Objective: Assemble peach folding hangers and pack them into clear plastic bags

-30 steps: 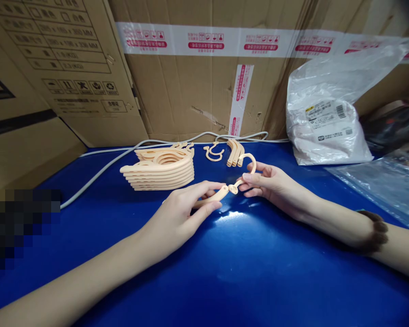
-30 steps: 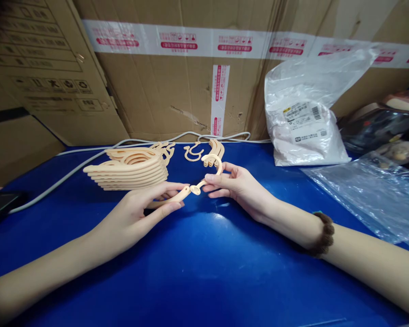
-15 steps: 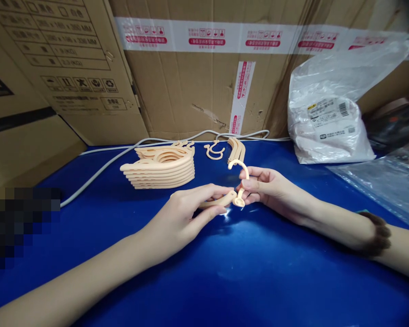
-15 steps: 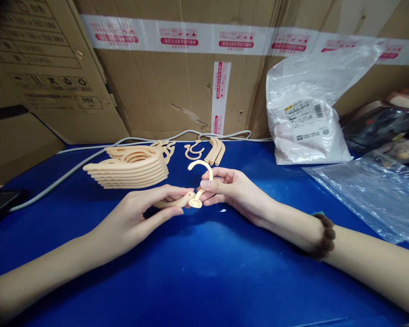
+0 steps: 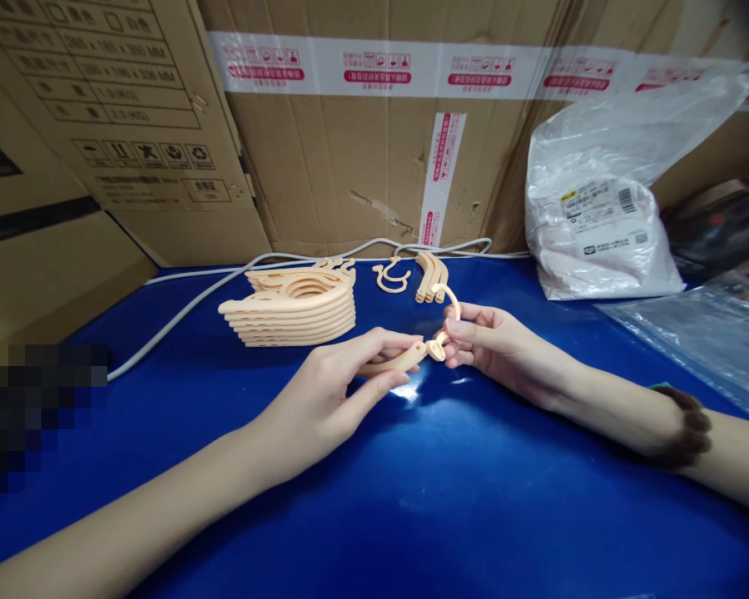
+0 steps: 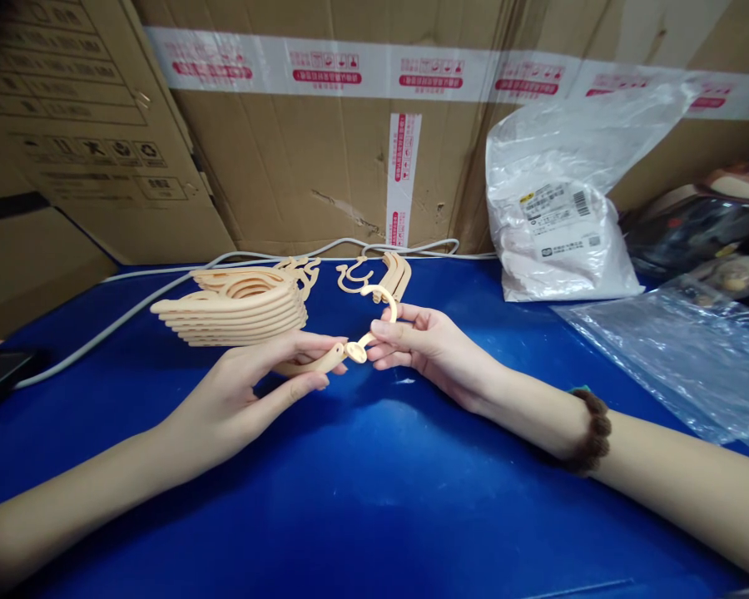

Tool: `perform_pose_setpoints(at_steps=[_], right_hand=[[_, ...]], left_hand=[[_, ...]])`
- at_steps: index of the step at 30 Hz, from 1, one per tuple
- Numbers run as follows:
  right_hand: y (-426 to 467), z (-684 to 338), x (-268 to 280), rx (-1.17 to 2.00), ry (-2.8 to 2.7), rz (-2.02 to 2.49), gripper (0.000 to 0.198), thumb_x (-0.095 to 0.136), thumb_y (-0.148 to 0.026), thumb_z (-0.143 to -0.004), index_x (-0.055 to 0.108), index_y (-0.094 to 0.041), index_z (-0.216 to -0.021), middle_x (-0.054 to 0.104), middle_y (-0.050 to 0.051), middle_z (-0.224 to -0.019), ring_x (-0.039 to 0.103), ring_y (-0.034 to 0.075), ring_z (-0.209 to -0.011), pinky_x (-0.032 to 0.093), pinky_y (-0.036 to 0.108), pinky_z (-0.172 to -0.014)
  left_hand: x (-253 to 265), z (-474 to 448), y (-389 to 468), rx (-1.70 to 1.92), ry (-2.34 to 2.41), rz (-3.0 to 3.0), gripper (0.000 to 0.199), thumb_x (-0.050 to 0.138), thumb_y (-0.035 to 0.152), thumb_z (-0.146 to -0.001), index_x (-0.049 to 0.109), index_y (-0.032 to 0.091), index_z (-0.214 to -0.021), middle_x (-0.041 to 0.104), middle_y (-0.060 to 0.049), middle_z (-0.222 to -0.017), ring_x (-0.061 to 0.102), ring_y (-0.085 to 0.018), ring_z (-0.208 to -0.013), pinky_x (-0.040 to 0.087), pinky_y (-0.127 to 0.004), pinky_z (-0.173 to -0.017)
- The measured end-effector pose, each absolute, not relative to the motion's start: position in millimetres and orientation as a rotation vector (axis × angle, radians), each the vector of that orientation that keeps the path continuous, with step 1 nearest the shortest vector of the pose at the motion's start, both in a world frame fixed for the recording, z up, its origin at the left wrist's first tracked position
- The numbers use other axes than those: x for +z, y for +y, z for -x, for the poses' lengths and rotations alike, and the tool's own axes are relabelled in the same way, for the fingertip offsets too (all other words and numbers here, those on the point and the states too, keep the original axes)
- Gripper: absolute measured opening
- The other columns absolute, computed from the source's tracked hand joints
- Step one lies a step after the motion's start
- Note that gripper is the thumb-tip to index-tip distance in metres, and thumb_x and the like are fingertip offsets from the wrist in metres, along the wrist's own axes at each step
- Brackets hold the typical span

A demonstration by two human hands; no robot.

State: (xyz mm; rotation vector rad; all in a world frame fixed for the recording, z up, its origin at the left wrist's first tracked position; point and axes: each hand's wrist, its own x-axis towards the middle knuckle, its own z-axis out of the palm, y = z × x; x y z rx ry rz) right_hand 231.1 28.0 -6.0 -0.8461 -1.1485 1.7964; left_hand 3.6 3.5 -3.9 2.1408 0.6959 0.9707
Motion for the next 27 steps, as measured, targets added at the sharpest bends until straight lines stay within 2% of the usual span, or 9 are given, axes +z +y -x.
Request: perform_pose_setpoints(at_steps=[12, 18, 27], right_hand=[[24.3, -230.1, -3.1, 1.777, -1.2, 0.917, 0.027, 0.082, -0.028, -0.072, 0.058, -0.017, -0.075, 0.068, -0.005, -0.067, 0.063, 0.005, -0.056, 0.054, 0.018, -0.062], [23.0, -230.2, -1.9, 1.689, -1.274, 0.986, 0.03, 0.083, -0.03, -0.07, 0.056, -0.017, -0.073, 0.066, -0.005, -0.067, 0.06, 0.005, -0.055, 0.053, 0.019, -0.06], [23.4, -230.9, -1.9, 1.539, -1.386, 1.002, 0.032, 0.082, -0.03, -0.07, 0.052, -0.018, -0.073, 0.063, -0.006, -0.064, 0.058, 0.006, -0.053, 0.05, 0.019, -0.056]], left_hand=[[-9.1, -0.4, 1.8, 0.923, 0.738, -2.408, 0.029, 0.055, 0.011, -0.095, 0.055, 0.022, -0.122, 0.067, 0.003, -0.113, 0.067, -0.006, -0.096, 0.048, -0.011, -0.086], [-11.1, -0.5, 2.3, 0.921, 0.758, -2.511, 0.028, 0.054, 0.011, -0.096, 0.055, 0.02, -0.123, 0.068, 0.002, -0.108, 0.066, -0.005, -0.096, 0.046, -0.01, -0.085], [-12.6, -2.2, 0.4, 0.917, 0.834, -2.647, 0.025, 0.051, 0.014, -0.097, 0.057, 0.016, -0.122, 0.069, -0.004, -0.107, 0.066, -0.013, -0.098, 0.051, -0.023, -0.086]])
